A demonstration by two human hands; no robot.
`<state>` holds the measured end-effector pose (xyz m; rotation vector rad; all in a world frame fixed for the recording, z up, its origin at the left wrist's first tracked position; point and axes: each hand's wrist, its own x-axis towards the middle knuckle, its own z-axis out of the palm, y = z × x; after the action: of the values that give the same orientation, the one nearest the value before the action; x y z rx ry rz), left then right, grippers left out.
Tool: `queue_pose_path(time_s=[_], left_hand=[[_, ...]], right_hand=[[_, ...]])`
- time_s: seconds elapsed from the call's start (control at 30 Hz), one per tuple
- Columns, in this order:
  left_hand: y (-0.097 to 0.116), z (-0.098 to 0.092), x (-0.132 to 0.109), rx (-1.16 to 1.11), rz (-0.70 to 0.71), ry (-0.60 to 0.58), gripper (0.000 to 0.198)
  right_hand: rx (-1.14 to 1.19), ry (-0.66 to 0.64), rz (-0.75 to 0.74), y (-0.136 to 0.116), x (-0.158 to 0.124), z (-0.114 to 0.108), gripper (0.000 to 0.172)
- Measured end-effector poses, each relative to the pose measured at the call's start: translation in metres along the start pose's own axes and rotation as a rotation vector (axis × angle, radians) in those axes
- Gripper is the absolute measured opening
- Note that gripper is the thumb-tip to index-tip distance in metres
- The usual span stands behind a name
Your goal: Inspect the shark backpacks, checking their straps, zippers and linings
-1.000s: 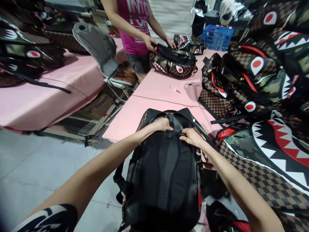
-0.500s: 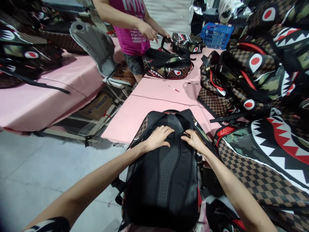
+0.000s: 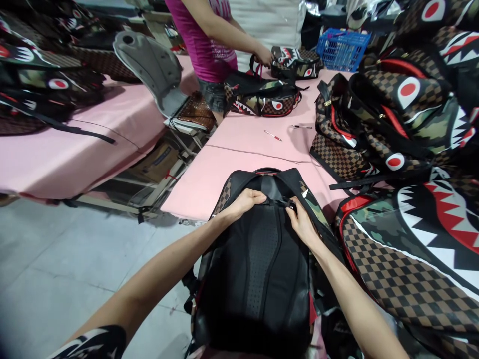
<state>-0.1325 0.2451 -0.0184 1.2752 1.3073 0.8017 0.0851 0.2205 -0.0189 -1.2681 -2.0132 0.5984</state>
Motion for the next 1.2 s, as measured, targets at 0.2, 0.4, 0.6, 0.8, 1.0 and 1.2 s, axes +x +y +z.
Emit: queue_pose_path(time_s=[0.2, 0.4, 0.6, 0.8, 1.0, 1.2], left_hand=[[-0.004, -0.002, 0.003, -0.097, -0.028, -0.046, 0.03], [-0.006, -0.002, 0.006, -0.121, -0.039, -0.052, 0.033], [-0.002, -0.002, 0.006, -0.136, -0.039, -0.08, 0.036], [-0.001, -0.001, 0.008, -0.125, -0.054, -0.099, 0.038], [0.003, -0.002, 0.007, -0.114, -0.053, -0.096, 0.038], [0.006, -0.002, 0.006, -0.119, -0.06, -0.096, 0.038]], right_hand=[[-0.127, 0.053, -0.044, -0.014, 0.0, 0.002, 0.037], [-0.135, 0.034, -0.138, -0.014, -0.003, 0.006, 0.022], [-0.076, 0.089, -0.151, -0.013, -0.002, 0.012, 0.016], [-0.053, 0.093, -0.193, -0.016, 0.002, 0.012, 0.016], [-0.082, 0.116, -0.264, -0.02, 0.008, 0.013, 0.018], [-0.125, 0.1, -0.22, -0.023, 0.007, 0.013, 0.023]])
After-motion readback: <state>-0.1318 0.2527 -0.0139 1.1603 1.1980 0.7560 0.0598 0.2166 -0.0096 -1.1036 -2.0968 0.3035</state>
